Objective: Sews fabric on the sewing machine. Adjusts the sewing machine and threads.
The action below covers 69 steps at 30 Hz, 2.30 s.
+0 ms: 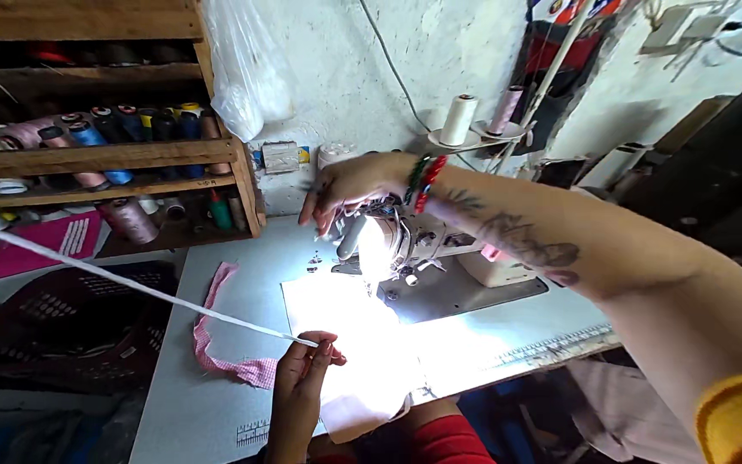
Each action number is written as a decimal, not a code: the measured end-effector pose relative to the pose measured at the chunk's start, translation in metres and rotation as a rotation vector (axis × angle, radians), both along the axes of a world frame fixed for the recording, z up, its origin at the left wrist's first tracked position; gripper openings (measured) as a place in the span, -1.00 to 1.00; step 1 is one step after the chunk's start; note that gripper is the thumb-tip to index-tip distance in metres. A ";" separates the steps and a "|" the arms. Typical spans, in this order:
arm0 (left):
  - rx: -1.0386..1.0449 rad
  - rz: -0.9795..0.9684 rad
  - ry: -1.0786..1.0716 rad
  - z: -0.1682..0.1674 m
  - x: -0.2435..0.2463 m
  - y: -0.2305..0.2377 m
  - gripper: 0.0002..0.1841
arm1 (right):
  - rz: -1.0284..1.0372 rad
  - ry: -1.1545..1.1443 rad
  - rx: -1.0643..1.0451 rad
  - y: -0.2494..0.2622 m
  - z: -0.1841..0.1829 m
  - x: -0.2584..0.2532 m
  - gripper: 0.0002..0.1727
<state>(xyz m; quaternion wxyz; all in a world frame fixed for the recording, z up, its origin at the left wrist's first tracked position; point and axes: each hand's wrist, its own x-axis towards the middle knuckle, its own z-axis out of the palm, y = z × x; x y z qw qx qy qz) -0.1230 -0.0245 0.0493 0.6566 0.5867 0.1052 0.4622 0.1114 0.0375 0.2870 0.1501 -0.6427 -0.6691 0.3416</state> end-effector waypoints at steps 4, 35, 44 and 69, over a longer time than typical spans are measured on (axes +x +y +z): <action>-0.015 0.023 0.035 -0.005 -0.004 -0.006 -0.80 | 0.186 -0.365 -0.159 0.008 -0.031 -0.045 -0.78; 0.090 -0.110 0.116 -0.018 -0.012 -0.014 -0.84 | 0.388 -0.915 0.374 -0.188 -0.030 -0.054 -0.93; 0.102 -0.210 0.113 -0.013 0.002 -0.020 -0.85 | 0.392 -0.521 0.199 -0.111 -0.045 -0.054 -0.69; 0.045 -0.162 0.182 -0.009 -0.002 -0.003 -0.84 | -0.424 -0.891 -0.080 0.019 -0.026 0.125 -0.66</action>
